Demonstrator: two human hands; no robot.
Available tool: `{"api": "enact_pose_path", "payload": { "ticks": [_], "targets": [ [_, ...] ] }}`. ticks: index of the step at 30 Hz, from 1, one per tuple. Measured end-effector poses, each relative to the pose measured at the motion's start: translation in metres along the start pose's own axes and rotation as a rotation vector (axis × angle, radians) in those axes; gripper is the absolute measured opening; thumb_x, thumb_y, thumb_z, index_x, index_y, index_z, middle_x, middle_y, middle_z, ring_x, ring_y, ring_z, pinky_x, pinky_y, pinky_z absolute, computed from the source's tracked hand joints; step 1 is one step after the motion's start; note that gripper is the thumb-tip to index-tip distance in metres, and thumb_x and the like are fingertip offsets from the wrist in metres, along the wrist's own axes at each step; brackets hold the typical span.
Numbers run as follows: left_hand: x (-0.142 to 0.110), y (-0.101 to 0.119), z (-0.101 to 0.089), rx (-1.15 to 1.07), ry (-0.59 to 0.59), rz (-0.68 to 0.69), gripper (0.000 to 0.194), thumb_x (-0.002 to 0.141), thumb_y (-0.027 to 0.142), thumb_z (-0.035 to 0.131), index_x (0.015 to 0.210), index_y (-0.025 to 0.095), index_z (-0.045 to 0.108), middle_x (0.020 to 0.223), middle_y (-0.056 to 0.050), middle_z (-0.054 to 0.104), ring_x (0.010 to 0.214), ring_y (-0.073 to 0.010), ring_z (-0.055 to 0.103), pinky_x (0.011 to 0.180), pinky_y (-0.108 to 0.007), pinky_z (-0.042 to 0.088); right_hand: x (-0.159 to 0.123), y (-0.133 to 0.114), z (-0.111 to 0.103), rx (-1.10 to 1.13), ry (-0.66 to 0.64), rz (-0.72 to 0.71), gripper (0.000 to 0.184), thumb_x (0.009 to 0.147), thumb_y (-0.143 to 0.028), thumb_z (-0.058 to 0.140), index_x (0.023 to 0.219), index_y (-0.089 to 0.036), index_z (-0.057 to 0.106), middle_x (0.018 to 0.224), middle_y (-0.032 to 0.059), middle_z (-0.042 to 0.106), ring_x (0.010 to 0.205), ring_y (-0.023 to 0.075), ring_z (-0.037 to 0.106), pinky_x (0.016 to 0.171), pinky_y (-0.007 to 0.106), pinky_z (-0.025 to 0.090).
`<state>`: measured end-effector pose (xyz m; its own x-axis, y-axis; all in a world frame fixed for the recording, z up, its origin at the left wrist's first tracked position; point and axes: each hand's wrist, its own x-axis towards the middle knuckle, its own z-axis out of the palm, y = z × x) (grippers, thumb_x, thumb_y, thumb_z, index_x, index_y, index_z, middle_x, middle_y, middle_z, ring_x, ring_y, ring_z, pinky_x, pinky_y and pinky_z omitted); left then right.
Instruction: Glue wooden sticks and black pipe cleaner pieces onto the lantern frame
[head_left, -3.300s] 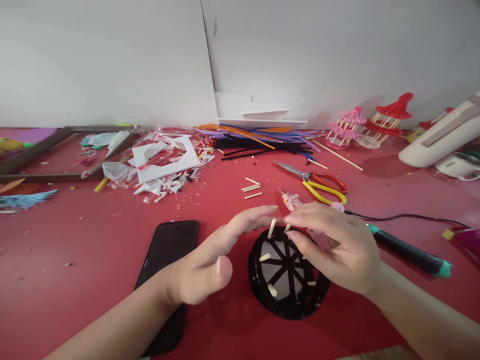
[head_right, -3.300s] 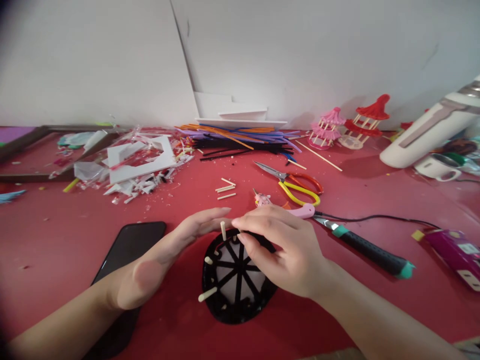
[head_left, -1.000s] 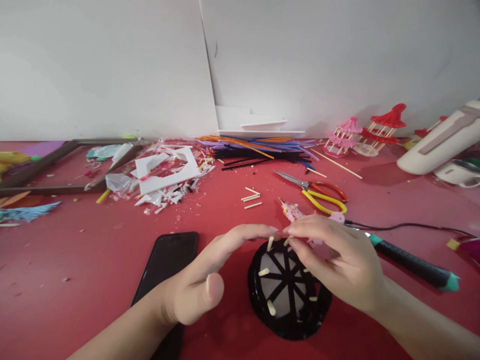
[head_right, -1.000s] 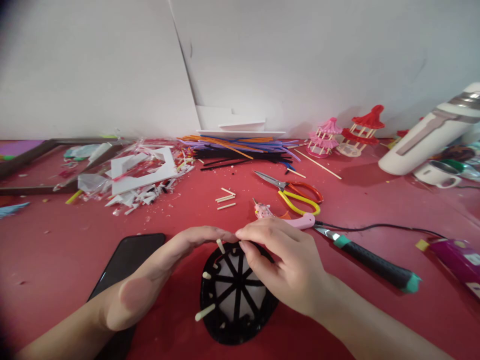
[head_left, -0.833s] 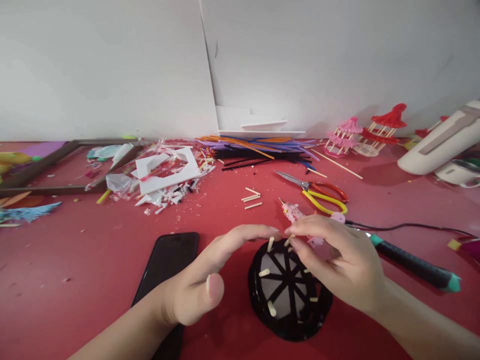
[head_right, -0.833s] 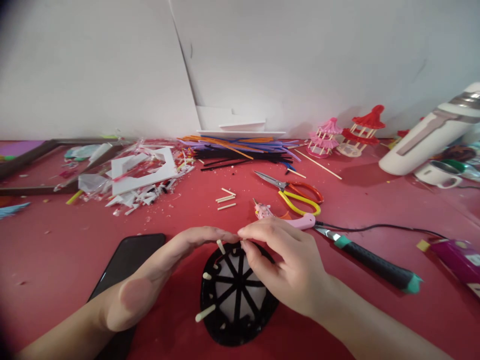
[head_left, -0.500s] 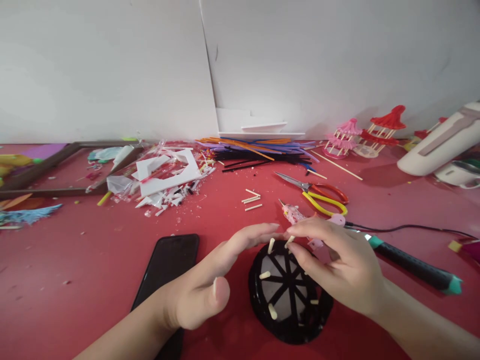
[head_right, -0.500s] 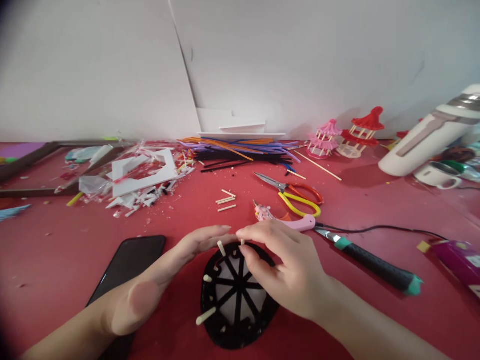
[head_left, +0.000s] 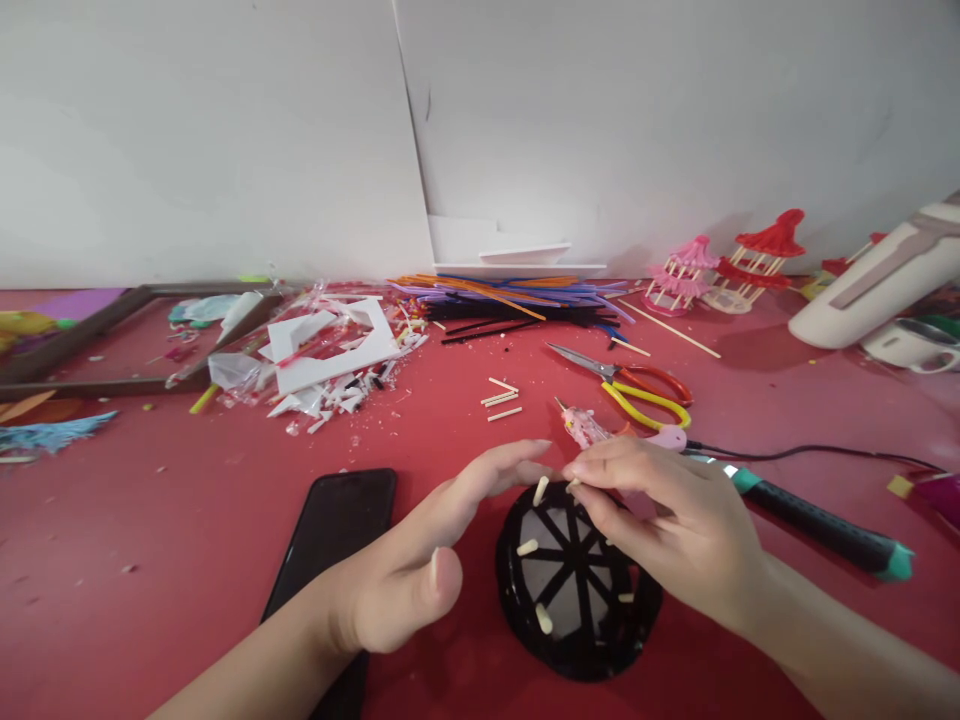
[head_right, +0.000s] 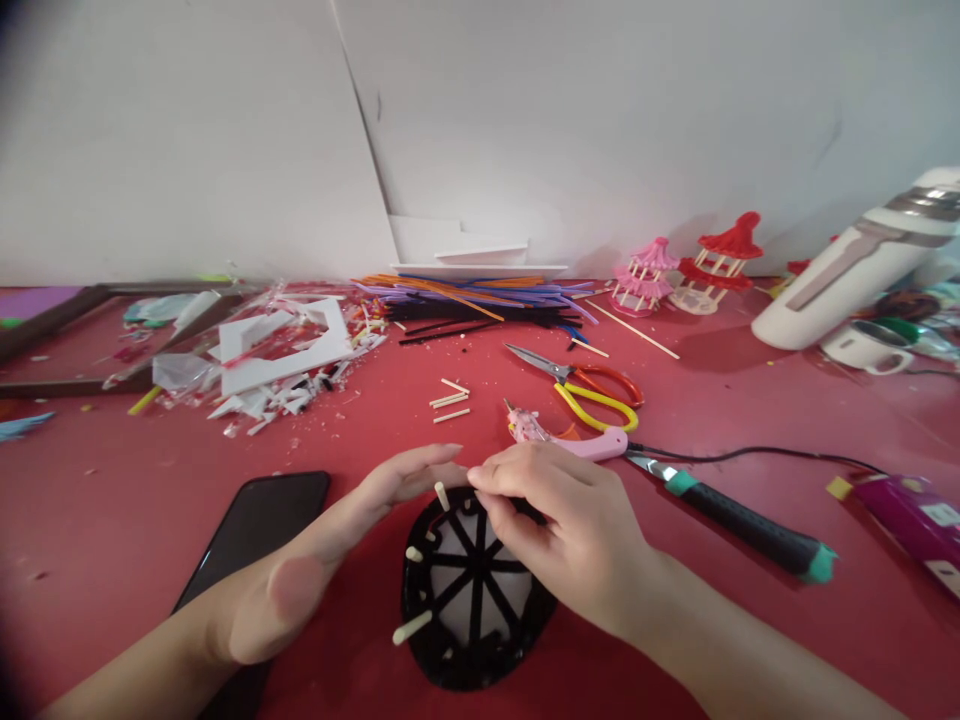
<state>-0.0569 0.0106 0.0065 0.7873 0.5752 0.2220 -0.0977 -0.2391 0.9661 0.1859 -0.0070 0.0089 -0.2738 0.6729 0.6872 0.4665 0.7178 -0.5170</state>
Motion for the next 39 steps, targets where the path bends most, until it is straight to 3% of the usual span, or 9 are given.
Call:
{"api": "enact_pose_path", "payload": {
  "ticks": [10, 14, 17, 26, 39],
  "targets": [
    [0.001, -0.001, 0.0, 0.001, 0.024, 0.003, 0.088, 0.09, 0.079, 0.028, 0.157, 0.022, 0.026, 0.157, -0.018, 0.04, 0.145, -0.0382, 0.037, 0.121, -0.054, 0.026, 0.002, -0.003, -0.006, -0.034, -0.022, 0.0, 0.025, 0.085, -0.008, 0.065, 0.106, -0.022, 0.067, 0.093, 0.0025, 0.078, 0.083, 0.0153, 0.076, 0.079, 0.024, 0.062],
    [0.002, -0.003, -0.001, 0.014, 0.004, 0.024, 0.087, 0.09, 0.078, 0.028, 0.157, 0.022, 0.026, 0.16, -0.018, 0.036, 0.147, -0.0396, 0.035, 0.121, -0.057, 0.026, -0.005, 0.0, -0.013, 0.098, -0.039, 0.068, 0.039, 0.091, -0.018, 0.059, 0.13, -0.023, 0.059, 0.115, 0.0087, 0.075, 0.105, 0.0228, 0.072, 0.092, 0.038, 0.061],
    [0.002, -0.005, -0.002, 0.006, -0.002, 0.038, 0.085, 0.091, 0.078, 0.028, 0.157, 0.023, 0.028, 0.16, -0.017, 0.038, 0.147, -0.0389, 0.036, 0.12, -0.058, 0.028, -0.009, 0.003, -0.016, 0.173, -0.04, 0.115, 0.04, 0.095, -0.022, 0.051, 0.135, -0.023, 0.056, 0.122, 0.0107, 0.072, 0.115, 0.0262, 0.068, 0.098, 0.046, 0.058],
    [0.0, -0.004, 0.0, 0.031, 0.029, 0.069, 0.079, 0.093, 0.073, 0.029, 0.153, 0.023, 0.037, 0.159, -0.014, 0.039, 0.147, -0.0351, 0.036, 0.122, -0.051, 0.029, 0.006, -0.002, -0.012, -0.018, -0.018, -0.101, 0.031, 0.087, -0.005, 0.058, 0.112, -0.021, 0.068, 0.105, 0.0079, 0.076, 0.096, 0.0188, 0.073, 0.089, 0.035, 0.06],
    [-0.004, -0.006, 0.0, 0.031, 0.042, -0.003, 0.086, 0.089, 0.079, 0.03, 0.154, 0.022, 0.035, 0.158, -0.016, 0.041, 0.146, -0.0367, 0.038, 0.121, -0.05, 0.03, 0.002, 0.001, -0.008, -0.029, -0.041, -0.019, 0.02, 0.088, -0.006, 0.063, 0.101, -0.021, 0.064, 0.092, 0.0031, 0.078, 0.084, 0.0145, 0.075, 0.084, 0.028, 0.062]
  ]
}}
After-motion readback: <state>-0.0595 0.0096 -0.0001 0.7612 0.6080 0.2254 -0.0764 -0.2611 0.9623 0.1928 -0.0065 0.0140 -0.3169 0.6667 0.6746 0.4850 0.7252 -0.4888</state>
